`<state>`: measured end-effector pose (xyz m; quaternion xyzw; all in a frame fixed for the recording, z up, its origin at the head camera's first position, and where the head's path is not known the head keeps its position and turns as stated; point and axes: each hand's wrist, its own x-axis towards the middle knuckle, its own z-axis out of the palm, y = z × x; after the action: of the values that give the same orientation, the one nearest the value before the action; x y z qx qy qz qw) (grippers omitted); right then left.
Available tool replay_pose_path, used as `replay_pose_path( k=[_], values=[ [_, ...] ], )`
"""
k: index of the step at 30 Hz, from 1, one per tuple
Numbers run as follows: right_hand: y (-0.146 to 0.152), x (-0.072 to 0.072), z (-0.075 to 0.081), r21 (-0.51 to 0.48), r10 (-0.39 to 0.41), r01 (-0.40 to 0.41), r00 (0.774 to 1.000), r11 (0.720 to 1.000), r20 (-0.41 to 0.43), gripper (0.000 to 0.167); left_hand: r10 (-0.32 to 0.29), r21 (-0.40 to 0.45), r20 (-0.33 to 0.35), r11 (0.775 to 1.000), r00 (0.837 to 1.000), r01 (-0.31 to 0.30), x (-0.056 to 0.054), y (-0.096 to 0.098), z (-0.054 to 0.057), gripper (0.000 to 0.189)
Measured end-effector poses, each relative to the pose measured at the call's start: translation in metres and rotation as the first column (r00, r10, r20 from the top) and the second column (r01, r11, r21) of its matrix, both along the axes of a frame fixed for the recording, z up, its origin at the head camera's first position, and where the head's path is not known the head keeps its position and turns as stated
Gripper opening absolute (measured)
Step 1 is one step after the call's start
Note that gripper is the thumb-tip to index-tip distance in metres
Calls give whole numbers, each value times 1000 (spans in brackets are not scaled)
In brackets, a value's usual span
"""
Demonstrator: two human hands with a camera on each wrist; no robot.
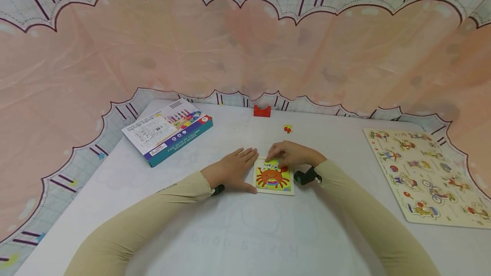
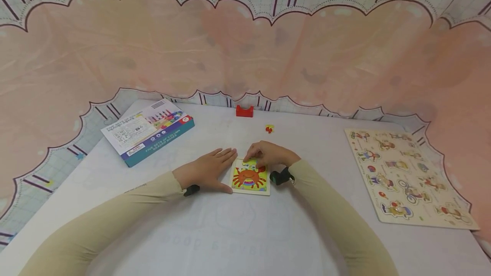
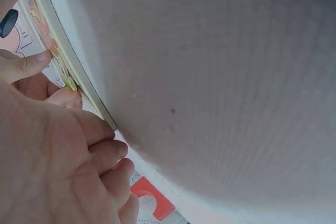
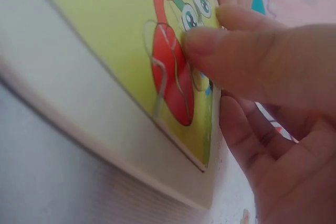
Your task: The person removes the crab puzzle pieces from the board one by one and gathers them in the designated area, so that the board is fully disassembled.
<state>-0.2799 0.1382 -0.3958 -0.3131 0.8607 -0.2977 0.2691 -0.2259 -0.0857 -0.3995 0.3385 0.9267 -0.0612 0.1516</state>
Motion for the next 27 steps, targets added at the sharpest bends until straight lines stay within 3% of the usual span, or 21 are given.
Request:
replay_pose_path(
  k=[14,27],
  values=[
    [3,4,-4,-64,-47,40,994,997,-103,30,3,4,2,1000,1000,-3,0,0,0,109],
    [10,8,-7,-68,-130,121,979,990,-159,17,5,4,-1,1000,1000,-5,1,1,0,109]
  ],
)
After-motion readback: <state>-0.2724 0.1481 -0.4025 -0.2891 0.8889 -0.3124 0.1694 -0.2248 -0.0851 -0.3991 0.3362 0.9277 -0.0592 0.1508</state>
